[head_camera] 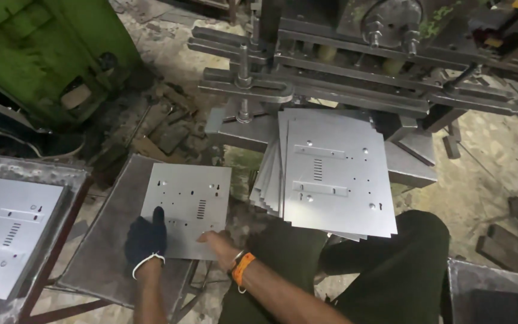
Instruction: Placing metal sheets into a stamping machine and stacking them.
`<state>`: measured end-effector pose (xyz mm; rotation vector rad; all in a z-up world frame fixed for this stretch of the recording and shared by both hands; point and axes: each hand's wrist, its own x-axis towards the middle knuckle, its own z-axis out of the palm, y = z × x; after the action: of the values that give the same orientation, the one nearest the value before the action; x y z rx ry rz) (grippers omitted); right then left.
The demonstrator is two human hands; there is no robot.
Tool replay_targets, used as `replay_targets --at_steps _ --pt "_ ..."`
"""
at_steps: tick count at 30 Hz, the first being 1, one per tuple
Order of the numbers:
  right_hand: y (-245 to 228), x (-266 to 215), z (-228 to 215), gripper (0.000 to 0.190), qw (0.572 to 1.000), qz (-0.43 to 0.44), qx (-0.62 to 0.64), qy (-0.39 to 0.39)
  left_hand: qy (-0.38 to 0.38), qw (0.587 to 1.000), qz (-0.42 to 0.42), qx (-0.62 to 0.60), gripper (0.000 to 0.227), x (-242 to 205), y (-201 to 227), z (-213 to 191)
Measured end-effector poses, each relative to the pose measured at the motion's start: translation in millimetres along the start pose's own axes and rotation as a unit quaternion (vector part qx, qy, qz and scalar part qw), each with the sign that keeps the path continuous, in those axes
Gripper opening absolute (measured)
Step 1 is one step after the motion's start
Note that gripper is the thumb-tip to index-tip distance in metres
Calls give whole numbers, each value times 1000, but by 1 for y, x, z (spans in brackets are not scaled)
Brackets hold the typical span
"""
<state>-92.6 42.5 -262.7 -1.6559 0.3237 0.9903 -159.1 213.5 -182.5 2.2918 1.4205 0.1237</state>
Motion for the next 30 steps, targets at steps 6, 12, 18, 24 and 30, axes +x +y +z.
replay_targets --at_steps 6,12,18,24,30 --pt "-29 -53 11 41 990 -106 26 -85 -70 997 1 43 81 20 -12 -2" --pt "-71 -72 11 34 975 -211 25 72 -87 992 62 60 50 60 -53 1" --pt "-104 -191 -105 41 970 -174 136 -99 -223 958 94 -151 46 56 -67 12" --pt "-108 -231 -271 55 966 -231 108 -38 -389 829 103 -388 50 -92 154 -102" --pt "-180 -230 -334 23 916 -324 146 189 -489 689 106 -525 55 -127 287 -82"
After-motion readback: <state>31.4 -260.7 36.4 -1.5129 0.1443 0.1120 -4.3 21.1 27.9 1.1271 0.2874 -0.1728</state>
